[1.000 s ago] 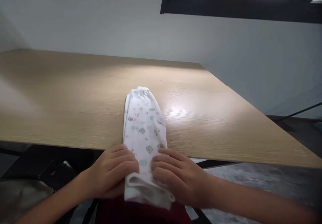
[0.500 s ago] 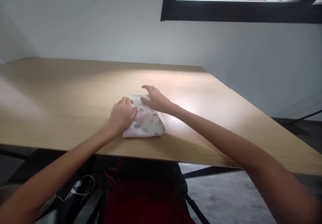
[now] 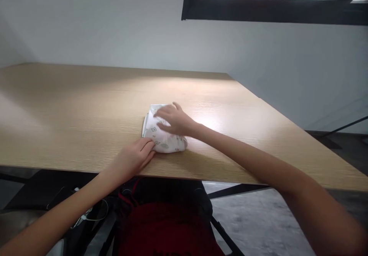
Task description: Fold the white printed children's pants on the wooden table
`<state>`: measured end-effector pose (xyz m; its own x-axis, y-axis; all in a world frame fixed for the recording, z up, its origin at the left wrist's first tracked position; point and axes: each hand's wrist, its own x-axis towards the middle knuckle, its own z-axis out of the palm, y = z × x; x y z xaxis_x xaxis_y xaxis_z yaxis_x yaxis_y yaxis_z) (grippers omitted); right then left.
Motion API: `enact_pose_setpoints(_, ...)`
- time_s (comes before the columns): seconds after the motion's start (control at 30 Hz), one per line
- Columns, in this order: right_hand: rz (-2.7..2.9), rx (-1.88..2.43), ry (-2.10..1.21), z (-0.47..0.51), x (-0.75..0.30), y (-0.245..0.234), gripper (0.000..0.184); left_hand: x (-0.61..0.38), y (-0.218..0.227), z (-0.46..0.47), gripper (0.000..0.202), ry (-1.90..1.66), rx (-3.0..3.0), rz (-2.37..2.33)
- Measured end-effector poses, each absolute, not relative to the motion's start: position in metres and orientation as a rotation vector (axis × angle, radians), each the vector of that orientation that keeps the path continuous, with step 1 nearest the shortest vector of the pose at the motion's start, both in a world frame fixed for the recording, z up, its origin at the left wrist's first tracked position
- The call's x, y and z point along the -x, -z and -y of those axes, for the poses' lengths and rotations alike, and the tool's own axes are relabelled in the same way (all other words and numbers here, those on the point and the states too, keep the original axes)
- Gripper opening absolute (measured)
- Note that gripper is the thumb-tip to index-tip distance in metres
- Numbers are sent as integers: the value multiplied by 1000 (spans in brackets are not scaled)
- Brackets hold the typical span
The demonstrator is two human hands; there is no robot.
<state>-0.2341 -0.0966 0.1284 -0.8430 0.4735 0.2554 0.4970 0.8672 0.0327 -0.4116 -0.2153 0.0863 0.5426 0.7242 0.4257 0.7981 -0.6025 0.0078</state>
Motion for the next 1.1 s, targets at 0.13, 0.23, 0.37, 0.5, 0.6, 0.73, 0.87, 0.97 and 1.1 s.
enact_pose_setpoints(0.13, 2912, 551, 29, 154, 200, -118, 30, 410, -86, 210, 27, 533, 2544, 1170)
enact_pose_setpoints(0.23, 2852, 513, 24, 181, 183, -118, 36, 408, -94, 218, 24, 619, 2539, 1146)
enact_pose_setpoints(0.37, 2700, 491, -115, 194, 179, -141, 40, 412, -121, 229, 20, 905, 2683, 1390)
enact_pose_setpoints(0.5, 2502, 721, -323, 155, 196, -155, 38, 420, -139, 195, 20, 1016, 2617, 1975)
enact_pose_setpoints(0.6, 2529, 1010, -436, 111, 212, -141, 30, 424, -126, 153, 21, 795, 2571, 2100)
enact_pose_setpoints(0.73, 2611, 1251, -331, 98, 224, -120, 30, 420, -100, 131, 29, 648, 2543, 2057)
enact_pose_setpoints(0.87, 2481, 1258, 91, 118, 236, -114, 34, 402, -93, 134, 35, 784, 2476, 1980)
enact_pose_setpoints(0.97, 2525, 1258, -29, 116, 235, -110, 35, 394, -87, 130, 35, 860, 2538, 1936)
enact_pose_setpoints(1.1, 2422, 1323, -403, 117, 211, -106, 39, 406, -81, 120, 35, 867, 2716, 1915)
